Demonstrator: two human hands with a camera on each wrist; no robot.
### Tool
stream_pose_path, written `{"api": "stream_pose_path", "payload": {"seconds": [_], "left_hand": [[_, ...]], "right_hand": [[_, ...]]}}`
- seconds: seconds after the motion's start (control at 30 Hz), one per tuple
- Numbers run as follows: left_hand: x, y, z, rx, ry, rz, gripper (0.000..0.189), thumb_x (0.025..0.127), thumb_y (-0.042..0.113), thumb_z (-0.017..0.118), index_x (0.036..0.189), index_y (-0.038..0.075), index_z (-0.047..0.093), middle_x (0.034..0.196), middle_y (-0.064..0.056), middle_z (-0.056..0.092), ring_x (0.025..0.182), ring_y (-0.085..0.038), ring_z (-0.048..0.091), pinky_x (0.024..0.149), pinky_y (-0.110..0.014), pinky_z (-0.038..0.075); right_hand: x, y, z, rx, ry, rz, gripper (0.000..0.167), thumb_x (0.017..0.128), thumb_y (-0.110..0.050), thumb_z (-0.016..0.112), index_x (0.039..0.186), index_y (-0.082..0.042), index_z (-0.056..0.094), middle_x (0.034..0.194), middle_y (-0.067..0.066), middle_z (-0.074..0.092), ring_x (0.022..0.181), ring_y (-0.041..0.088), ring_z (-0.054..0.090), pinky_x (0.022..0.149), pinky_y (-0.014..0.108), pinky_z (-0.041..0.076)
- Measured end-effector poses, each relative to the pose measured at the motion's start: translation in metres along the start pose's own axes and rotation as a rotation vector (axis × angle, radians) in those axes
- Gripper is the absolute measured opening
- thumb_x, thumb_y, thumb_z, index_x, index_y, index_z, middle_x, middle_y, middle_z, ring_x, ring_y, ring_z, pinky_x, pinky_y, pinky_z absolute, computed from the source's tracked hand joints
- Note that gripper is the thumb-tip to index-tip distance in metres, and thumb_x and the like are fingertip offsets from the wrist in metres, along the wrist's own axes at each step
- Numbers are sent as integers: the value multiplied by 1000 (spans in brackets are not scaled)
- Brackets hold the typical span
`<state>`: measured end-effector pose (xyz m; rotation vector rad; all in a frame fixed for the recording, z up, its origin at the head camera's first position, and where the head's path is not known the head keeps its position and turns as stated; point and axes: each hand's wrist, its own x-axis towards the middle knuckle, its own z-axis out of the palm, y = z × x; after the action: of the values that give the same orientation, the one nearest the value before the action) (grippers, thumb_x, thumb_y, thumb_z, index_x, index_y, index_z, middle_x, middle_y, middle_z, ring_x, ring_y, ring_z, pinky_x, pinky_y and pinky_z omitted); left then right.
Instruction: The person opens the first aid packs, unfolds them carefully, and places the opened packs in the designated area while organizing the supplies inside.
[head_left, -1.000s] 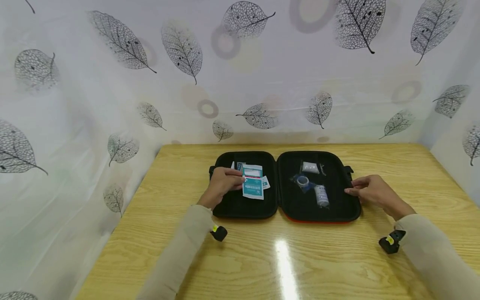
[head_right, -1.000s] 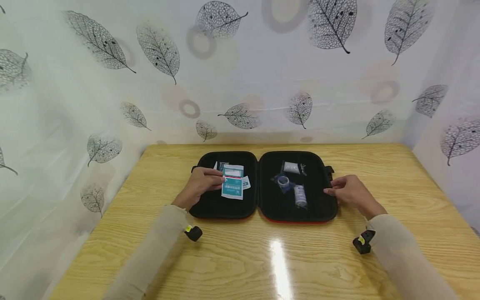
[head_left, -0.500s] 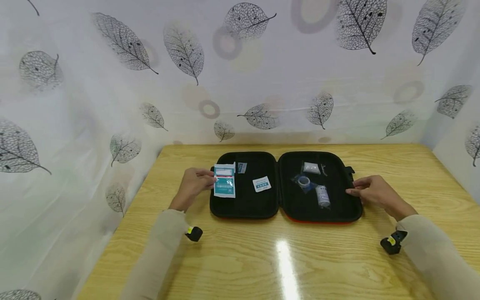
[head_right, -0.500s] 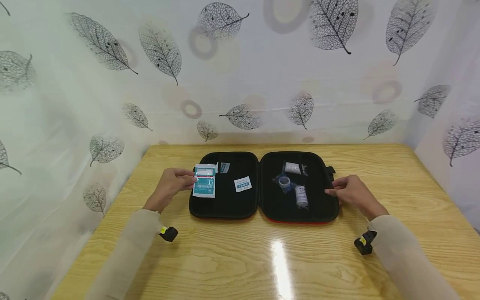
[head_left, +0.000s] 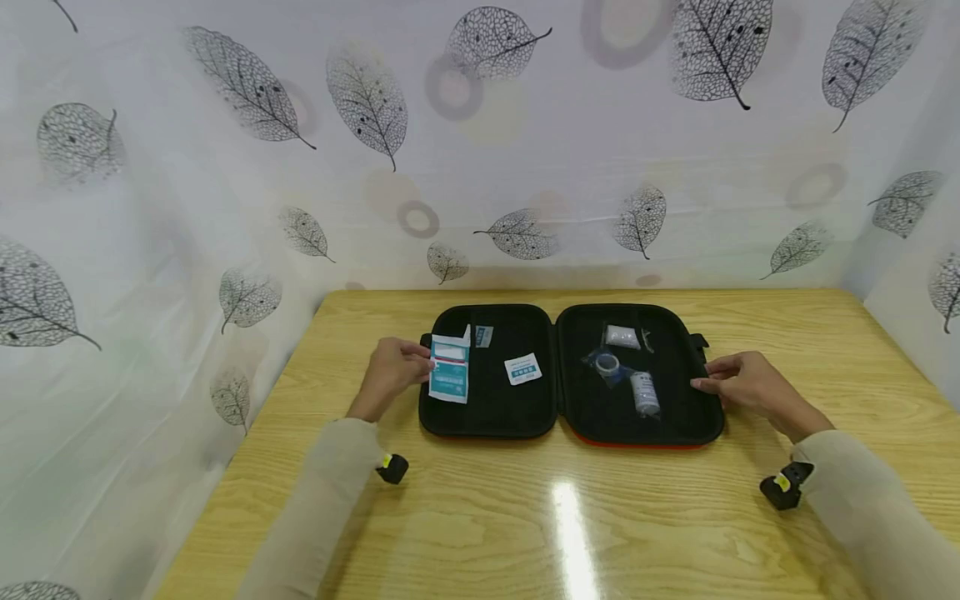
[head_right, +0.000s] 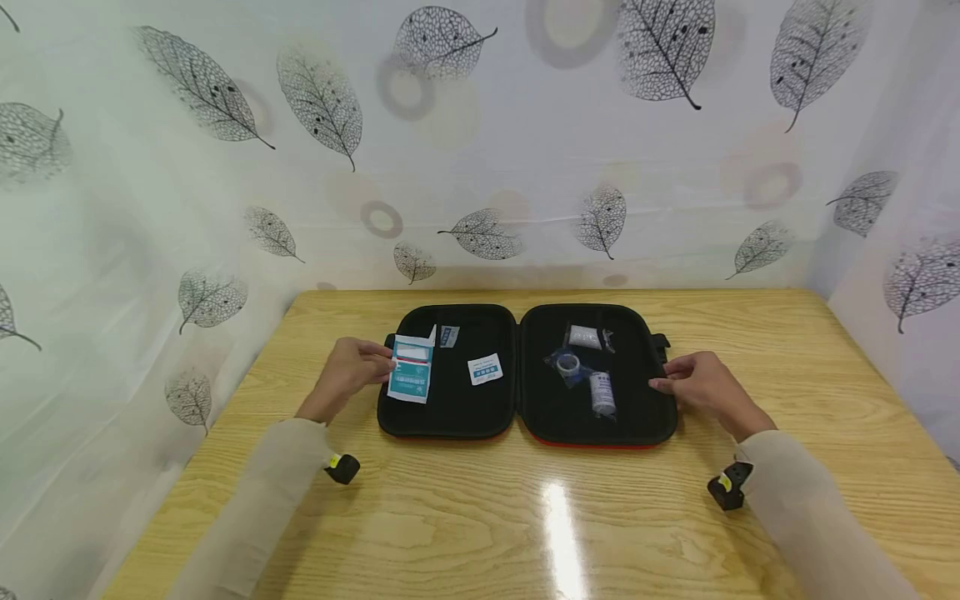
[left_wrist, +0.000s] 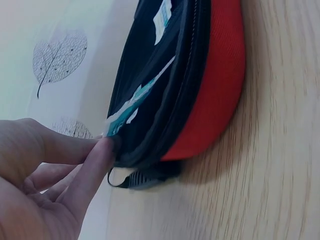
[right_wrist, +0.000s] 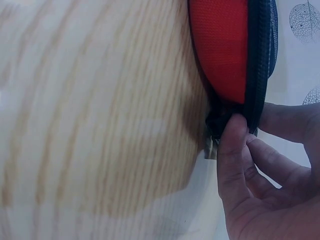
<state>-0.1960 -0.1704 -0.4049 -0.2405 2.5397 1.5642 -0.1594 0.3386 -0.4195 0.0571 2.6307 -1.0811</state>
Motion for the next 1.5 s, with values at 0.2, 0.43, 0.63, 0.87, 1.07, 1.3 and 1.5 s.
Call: {"api": "stream_pose_path", "payload": {"seconds": [0.2, 0.43, 0.63, 0.87, 1.07, 1.3, 1.5], "left_hand": [[1, 5, 14, 48, -4, 0, 18, 92, 0, 70, 110, -5, 71, 103, -19, 71, 81, -21, 72, 72, -30, 61], [1, 8, 27, 73, -15, 9, 18, 92, 0, 72, 109, -4, 71, 102, -18, 71, 82, -21, 73, 72, -30, 61], [1, 11, 37, 95, -23, 13, 15, 91, 0, 73, 106, -4, 72, 98, -16, 72, 78, -20, 72, 69, -30, 61], [1, 13, 40, 111, -51, 4, 15, 91, -1, 72, 105, -5, 72, 99, -16, 72, 77, -19, 71, 69, -29, 61], [0, 14, 32, 153, -51, 43, 15, 93, -2, 68, 107, -6, 72, 98, -15, 73, 78, -19, 72, 71, -30, 61], [-2, 21, 31, 149, -79, 81, 17, 95, 6, 70, 110, -2, 73, 101, -13, 74, 86, -20, 72, 78, -35, 61], [-3, 25, 46, 116, -137, 131, 21, 96, 7, 70, 114, -3, 73, 101, -12, 74, 90, -22, 71, 84, -38, 59]], "right_hand": [[0, -1, 1, -6, -1, 9, 73, 98, -35, 68, 138, 22, 44, 131, 41, 53, 79, 19, 65, 75, 36, 54], [1, -2, 2, -10, 6, 0, 74, 97, -36, 69, 137, 22, 45, 128, 40, 54, 84, 21, 65, 75, 37, 55], [3, -2, 3, -1, 7, -3, 74, 97, -36, 69, 137, 21, 46, 127, 38, 55, 81, 20, 64, 73, 35, 54], [3, -2, 3, -4, 9, 0, 74, 97, -37, 69, 137, 21, 45, 127, 39, 55, 80, 19, 64, 73, 34, 54], [1, -2, 1, -4, 9, 2, 76, 97, -37, 70, 137, 22, 45, 127, 39, 55, 81, 20, 65, 74, 35, 54], [-1, -2, 0, 0, 4, 5, 75, 97, -36, 69, 137, 22, 45, 127, 39, 56, 83, 21, 64, 73, 34, 54], [-1, -2, 1, 8, 1, 12, 76, 96, -37, 70, 137, 22, 45, 127, 39, 56, 86, 22, 64, 73, 34, 55]]}}
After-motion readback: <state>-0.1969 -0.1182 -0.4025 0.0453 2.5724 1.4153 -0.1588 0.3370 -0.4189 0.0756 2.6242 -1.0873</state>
